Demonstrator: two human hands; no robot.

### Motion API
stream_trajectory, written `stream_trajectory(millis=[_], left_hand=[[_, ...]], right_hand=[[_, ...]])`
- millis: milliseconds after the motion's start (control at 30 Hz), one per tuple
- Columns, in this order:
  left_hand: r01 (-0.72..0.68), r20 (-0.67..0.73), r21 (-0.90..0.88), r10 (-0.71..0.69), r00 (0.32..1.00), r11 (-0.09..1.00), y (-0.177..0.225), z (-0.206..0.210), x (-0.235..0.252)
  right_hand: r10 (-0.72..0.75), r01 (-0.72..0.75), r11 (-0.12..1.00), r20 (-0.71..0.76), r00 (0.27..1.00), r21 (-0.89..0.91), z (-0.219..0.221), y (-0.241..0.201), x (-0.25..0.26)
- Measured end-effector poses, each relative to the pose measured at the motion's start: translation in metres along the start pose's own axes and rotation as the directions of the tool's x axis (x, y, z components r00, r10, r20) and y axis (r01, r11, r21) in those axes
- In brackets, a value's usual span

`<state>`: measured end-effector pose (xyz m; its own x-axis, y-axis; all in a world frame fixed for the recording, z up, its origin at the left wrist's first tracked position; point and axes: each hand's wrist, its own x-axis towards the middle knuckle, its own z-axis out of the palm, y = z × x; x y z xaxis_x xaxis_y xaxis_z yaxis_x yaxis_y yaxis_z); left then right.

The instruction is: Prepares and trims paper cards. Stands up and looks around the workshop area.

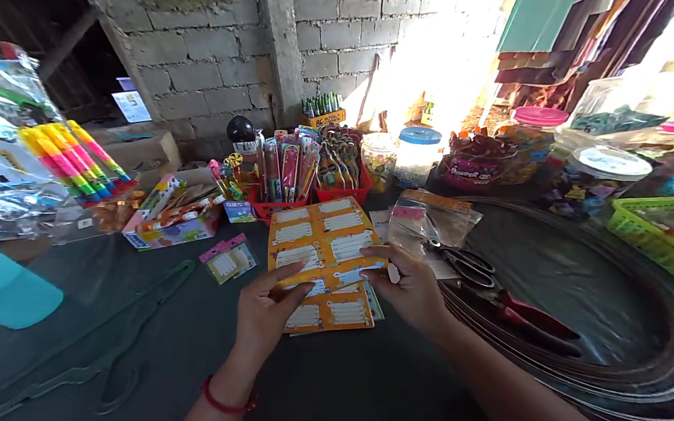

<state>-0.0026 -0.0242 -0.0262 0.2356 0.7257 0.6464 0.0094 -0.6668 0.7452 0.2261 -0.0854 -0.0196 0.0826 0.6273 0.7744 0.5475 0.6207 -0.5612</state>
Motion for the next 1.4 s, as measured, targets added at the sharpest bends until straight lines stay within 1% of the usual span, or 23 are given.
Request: stream_trajectory(millis=[133,300,433,633,733,800,867,933,1000,1033,1067,1133,1267,1367,1400], left_hand=[[0.004,0.007,-0.023,-0.004,1.0,1.0,-0.002,0.0,-0.001],[-0.016,0.012,-0.034,0.016,1.0,0.999,-0.005,0.0,-0.001],[-0.03,-0.012,-0.045,0.03,0.999,0.999,-0.006,0.002,-0.002],[-0.085,-0.042,-0.06,0.083,0.996,0.995,-0.007,0.005,-0.002],[-0.073,-0.046,-0.083,0.07,0.997,0.994,-0.01,0.005,-0.002],[-0.059,-0.066,-0.055,0.056,0.996,0.997,-0.014,0.005,-0.001],[-0.081,-0.081,0.072,0.086,0.993,0.994,-0.016,0.002,0.001],[-0.197,-0.018,0.279,0.211,0.977,0.94,-0.011,-0.001,0.002],[-0.353,0.085,0.459,0.355,0.931,0.816,0.002,0.005,0.003],[-0.412,0.125,0.504,0.408,0.904,0.759,0.009,0.011,0.004],[-0.453,0.156,0.529,0.442,0.883,0.718,0.016,0.018,0.004],[-0.501,0.181,0.525,0.485,0.856,0.688,0.023,0.028,0.005],[-0.534,0.206,0.526,0.51,0.835,0.662,0.03,0.032,0.012],[-0.571,0.235,0.581,0.552,0.8,0.58,0.029,0.032,0.015],[-0.579,0.241,0.583,0.56,0.793,0.569,0.028,0.033,0.016]], right_hand=[[-0.039,0.038,0.999,-0.049,0.998,-0.026,0.002,0.002,-0.001],[-0.07,0.067,0.997,-0.069,0.995,-0.042,0.003,0.004,-0.002],[-0.093,0.087,0.994,-0.086,0.992,-0.067,0.004,0.006,-0.003],[-0.088,0.075,0.994,-0.167,0.982,-0.08,0.007,0.004,-0.004],[-0.129,0.105,0.986,-0.187,0.974,-0.132,0.007,0.004,-0.005],[-0.176,0.143,0.973,-0.177,0.968,-0.184,0.006,0.004,-0.005],[-0.215,0.176,0.959,-0.164,0.963,-0.221,0.007,0.004,-0.005],[-0.236,0.196,0.953,-0.16,0.959,-0.231,0.008,0.003,-0.005],[-0.245,0.207,0.95,-0.15,0.958,-0.233,0.009,0.0,-0.005],[-0.25,0.212,0.948,-0.144,0.957,-0.235,0.009,-0.002,-0.006],[-0.256,0.219,0.946,-0.138,0.957,-0.238,0.01,-0.003,-0.006],[-0.272,0.238,0.941,-0.12,0.955,-0.243,0.012,-0.006,-0.007],[-0.299,0.272,0.929,-0.078,0.951,-0.249,0.008,-0.006,-0.005],[-0.306,0.284,0.927,-0.058,0.95,-0.243,0.005,-0.006,-0.004],[-0.307,0.285,0.929,-0.061,0.95,-0.235,0.004,-0.007,-0.004]])
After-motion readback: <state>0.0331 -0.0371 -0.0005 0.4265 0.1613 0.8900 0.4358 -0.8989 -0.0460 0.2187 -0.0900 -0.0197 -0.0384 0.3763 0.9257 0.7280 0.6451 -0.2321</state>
